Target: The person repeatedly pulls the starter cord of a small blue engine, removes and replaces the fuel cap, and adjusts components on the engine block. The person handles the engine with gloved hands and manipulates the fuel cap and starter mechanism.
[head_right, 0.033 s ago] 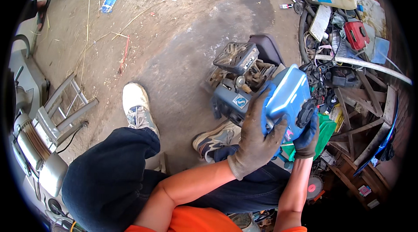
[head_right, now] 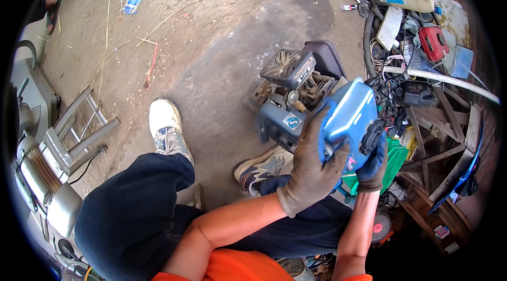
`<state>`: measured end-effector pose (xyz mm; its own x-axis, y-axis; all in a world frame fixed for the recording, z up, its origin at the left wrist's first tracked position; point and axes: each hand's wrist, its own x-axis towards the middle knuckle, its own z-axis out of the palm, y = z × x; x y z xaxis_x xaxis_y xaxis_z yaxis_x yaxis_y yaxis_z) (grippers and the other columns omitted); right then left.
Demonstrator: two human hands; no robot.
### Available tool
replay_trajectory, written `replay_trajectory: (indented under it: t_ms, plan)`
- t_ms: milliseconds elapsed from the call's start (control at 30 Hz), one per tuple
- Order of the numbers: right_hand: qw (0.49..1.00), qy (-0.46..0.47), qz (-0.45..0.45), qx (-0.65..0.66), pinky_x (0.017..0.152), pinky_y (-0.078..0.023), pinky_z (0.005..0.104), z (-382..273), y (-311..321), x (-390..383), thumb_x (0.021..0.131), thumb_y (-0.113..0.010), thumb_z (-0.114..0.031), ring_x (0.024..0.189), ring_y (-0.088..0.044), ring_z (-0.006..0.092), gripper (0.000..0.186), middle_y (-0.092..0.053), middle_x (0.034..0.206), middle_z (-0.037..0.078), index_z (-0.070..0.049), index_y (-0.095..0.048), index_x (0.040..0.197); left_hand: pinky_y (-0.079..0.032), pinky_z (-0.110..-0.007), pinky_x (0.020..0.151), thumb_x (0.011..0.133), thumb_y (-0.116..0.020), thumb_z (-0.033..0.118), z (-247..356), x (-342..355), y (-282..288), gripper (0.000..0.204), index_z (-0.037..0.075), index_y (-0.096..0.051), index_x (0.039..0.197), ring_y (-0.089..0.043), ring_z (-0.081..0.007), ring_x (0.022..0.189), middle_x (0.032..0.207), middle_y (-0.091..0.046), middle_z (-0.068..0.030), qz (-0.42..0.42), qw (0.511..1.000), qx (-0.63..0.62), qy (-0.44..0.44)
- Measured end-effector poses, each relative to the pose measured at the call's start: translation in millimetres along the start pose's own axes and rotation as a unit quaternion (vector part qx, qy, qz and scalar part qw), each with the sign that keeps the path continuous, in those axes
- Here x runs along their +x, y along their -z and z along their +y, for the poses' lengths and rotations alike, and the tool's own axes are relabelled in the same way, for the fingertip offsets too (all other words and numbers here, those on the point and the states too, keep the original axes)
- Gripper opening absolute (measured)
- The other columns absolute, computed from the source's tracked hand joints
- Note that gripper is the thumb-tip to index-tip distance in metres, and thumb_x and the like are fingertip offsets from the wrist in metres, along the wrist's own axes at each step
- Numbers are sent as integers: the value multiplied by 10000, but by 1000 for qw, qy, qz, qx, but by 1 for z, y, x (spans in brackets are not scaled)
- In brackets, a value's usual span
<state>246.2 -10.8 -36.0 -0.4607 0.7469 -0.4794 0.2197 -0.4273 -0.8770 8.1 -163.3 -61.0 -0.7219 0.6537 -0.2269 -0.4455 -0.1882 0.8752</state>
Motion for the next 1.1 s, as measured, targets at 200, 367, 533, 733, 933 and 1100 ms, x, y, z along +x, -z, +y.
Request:
replay_trajectory:
  t_ms: [200, 367, 533, 733, 933, 1100]
  plan:
    - [994, 16, 88, -55, 1130, -408, 412, -10, -57, 5, 1096, -365, -371, 1294, -547, 231, 528, -562, 1436, 112, -27, -464, 1484, -379, -477, 1127, 944, -669, 144, 1, 13, 6, 641, -100, -359, 1448, -476, -437, 1342, 1408, -463, -313, 6, 1000, 13, -3]
    - [990, 22, 111, -83, 1120, -404, 385, -17, -85, 10, 1105, -354, -358, 1293, -541, 217, 517, -558, 1440, 119, -22, -461, 1483, -382, -475, 1126, 947, -668, 159, -4, 16, 7, 636, -101, -365, 1442, -482, -438, 1334, 1403, -467, -311, 5, 1000, 9, 1]
    - [989, 8, 87, -118, 1131, -396, 380, -14, -68, 8, 1111, -356, -361, 1313, -529, 213, 508, -556, 1442, 114, -28, -466, 1479, -386, -474, 1123, 948, -675, 179, -3, 18, 7, 628, -100, -387, 1431, -488, -439, 1327, 1395, -482, -308, -3, 1000, 13, -6]
    - [995, -1, 80, -58, 1156, -373, 398, -13, -75, 7, 1107, -380, -366, 1307, -530, 219, 516, -562, 1435, 94, -39, -450, 1500, -408, -461, 1103, 955, -680, 186, -5, 20, 8, 619, -72, -393, 1439, -518, -410, 1301, 1376, -499, -297, 15, 999, 21, -29]
    - [999, -1, 47, -17, 1181, -351, 415, -14, -75, 9, 1094, -420, -370, 1352, -511, 239, 537, -526, 1499, 98, -38, -434, 1516, -432, -442, 1080, 957, -691, 162, -11, 23, 15, 605, -59, -393, 1434, -547, -367, 1272, 1357, -512, -280, 10, 1000, 0, -1]
    - [998, -4, 63, -27, 1176, -358, 422, -11, -66, 9, 1093, -417, -376, 1344, -517, 241, 541, -531, 1490, 103, -38, -434, 1516, -429, -443, 1085, 951, -697, 159, -10, 22, 13, 596, -61, -410, 1426, -545, -370, 1283, 1371, -511, -272, 17, 1000, 3, -16]
